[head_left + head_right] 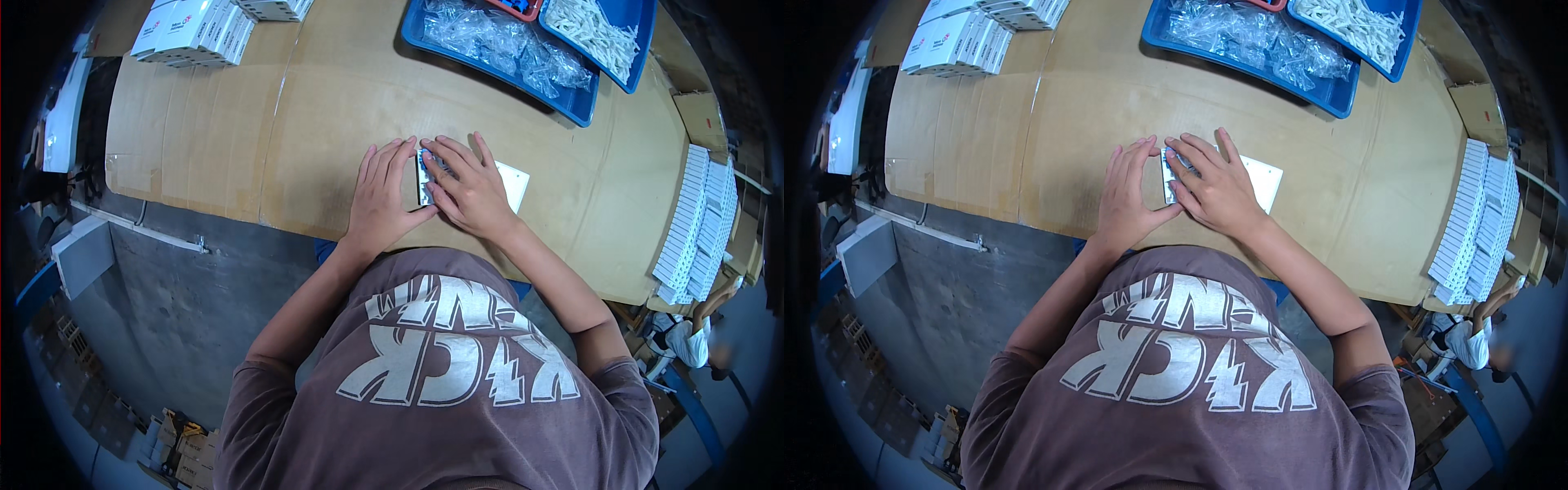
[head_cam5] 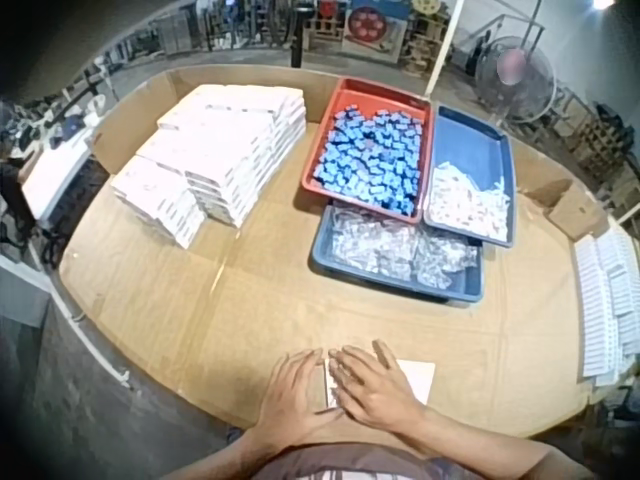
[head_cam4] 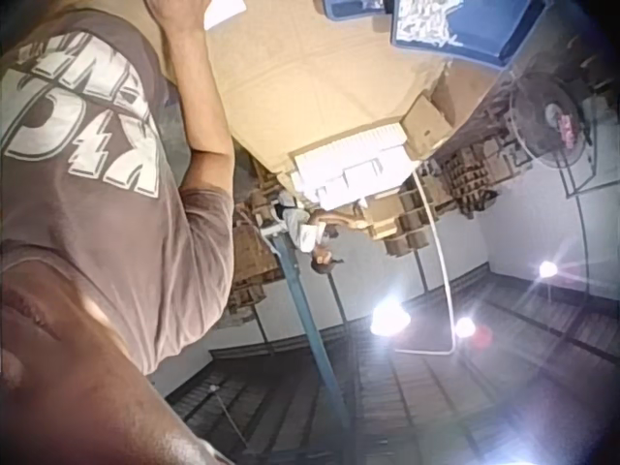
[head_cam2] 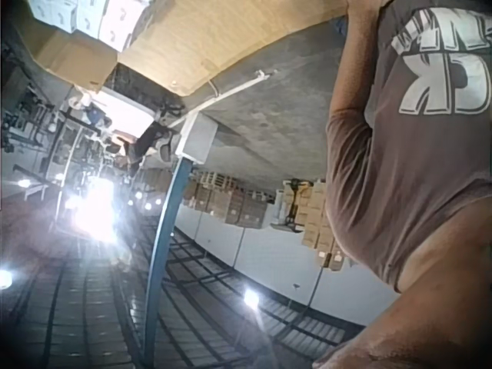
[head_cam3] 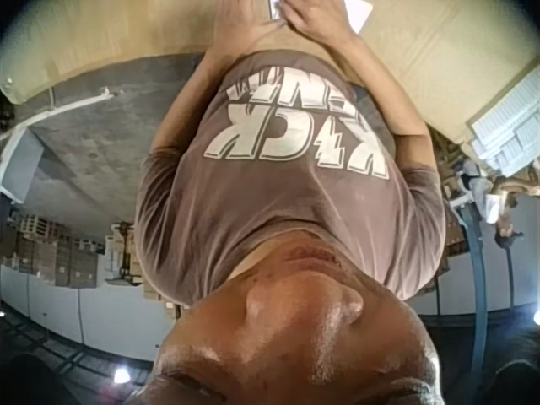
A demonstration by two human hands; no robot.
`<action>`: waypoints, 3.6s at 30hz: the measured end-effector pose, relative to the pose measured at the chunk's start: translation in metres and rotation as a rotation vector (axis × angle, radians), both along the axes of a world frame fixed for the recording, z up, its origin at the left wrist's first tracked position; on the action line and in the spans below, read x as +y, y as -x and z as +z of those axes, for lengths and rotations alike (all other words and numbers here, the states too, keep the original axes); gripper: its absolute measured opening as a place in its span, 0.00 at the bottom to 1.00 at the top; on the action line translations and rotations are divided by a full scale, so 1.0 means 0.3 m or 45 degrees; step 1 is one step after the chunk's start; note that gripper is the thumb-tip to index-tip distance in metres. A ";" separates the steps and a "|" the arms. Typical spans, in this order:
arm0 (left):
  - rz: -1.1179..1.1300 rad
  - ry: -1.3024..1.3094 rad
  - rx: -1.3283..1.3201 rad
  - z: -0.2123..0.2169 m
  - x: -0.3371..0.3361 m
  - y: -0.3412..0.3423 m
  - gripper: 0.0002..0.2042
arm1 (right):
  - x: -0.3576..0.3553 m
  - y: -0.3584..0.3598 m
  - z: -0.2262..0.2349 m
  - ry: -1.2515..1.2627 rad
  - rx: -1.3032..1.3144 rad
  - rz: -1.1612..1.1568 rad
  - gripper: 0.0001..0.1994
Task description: Sorts electronic component accessories into plastic packets and places them inside cardboard product packages.
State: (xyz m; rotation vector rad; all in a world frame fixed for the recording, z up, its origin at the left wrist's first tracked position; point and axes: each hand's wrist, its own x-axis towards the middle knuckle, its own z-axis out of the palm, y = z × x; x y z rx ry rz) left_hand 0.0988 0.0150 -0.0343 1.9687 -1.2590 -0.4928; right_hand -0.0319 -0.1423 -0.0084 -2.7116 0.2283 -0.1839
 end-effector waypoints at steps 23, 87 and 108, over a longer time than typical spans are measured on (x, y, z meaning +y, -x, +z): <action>0.177 -0.038 -0.252 0.067 -0.047 0.093 0.50 | -0.096 0.345 0.120 -0.576 0.213 -0.586 0.26; 0.079 0.177 2.772 0.170 -0.174 0.135 0.35 | -0.134 0.123 0.212 -1.540 -0.269 -0.435 0.24; 0.273 0.094 2.627 0.163 -0.162 0.148 0.34 | -0.069 0.098 0.126 -1.306 -0.194 -0.258 0.20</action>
